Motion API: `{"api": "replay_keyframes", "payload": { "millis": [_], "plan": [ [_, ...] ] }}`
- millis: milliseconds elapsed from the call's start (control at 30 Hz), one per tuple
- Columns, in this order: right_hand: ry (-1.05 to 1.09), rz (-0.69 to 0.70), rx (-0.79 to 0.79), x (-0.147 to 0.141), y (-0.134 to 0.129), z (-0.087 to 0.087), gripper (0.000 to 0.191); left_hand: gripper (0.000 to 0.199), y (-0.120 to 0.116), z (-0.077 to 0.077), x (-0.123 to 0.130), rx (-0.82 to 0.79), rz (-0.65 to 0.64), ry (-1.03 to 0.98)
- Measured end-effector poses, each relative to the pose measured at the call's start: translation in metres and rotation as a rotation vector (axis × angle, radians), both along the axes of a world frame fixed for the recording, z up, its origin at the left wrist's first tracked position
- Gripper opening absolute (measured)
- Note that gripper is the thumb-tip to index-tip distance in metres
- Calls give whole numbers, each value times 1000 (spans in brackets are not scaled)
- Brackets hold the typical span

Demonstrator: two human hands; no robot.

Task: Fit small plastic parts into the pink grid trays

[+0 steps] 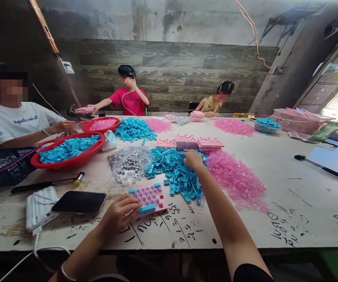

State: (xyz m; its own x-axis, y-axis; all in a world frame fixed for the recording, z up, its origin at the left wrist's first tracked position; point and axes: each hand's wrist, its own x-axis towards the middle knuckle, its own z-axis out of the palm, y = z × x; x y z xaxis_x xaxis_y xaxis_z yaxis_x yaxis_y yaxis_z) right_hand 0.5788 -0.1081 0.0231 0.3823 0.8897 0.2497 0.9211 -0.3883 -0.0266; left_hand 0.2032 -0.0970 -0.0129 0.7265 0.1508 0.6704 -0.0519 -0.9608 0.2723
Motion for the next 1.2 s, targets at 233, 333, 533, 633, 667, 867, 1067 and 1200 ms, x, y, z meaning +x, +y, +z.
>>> {"api": "replay_keyframes", "payload": {
  "millis": [233, 333, 533, 633, 667, 867, 1067, 1200],
  "plan": [
    [23, 84, 32, 10, -4, 4, 32, 16, 3, -1, -3, -3, 198, -62],
    [63, 99, 131, 14, -13, 5, 30, 16, 4, -1, -4, -3, 231, -67],
    [217, 140, 381, 6, -30, 1, 32, 13, 4, -2, -4, -11, 265, -94],
    [308, 174, 465, 2, -34, -2, 26, 14, 3, -1, -4, -19, 276, -105],
    [331, 176, 491, 1, -35, -3, 25, 14, 3, -1, -4, -22, 283, -109],
    [391, 105, 652, -4, -38, -4, 31, 15, 6, -5, -7, -47, 382, -136],
    [705, 379, 537, -95, -43, 3, 26, 19, 6, -9, -7, -158, 348, -137],
    [912, 716, 237, -173, -48, 3, 16, 21, 4, -7, -6, -247, 233, -91]
  ]
}}
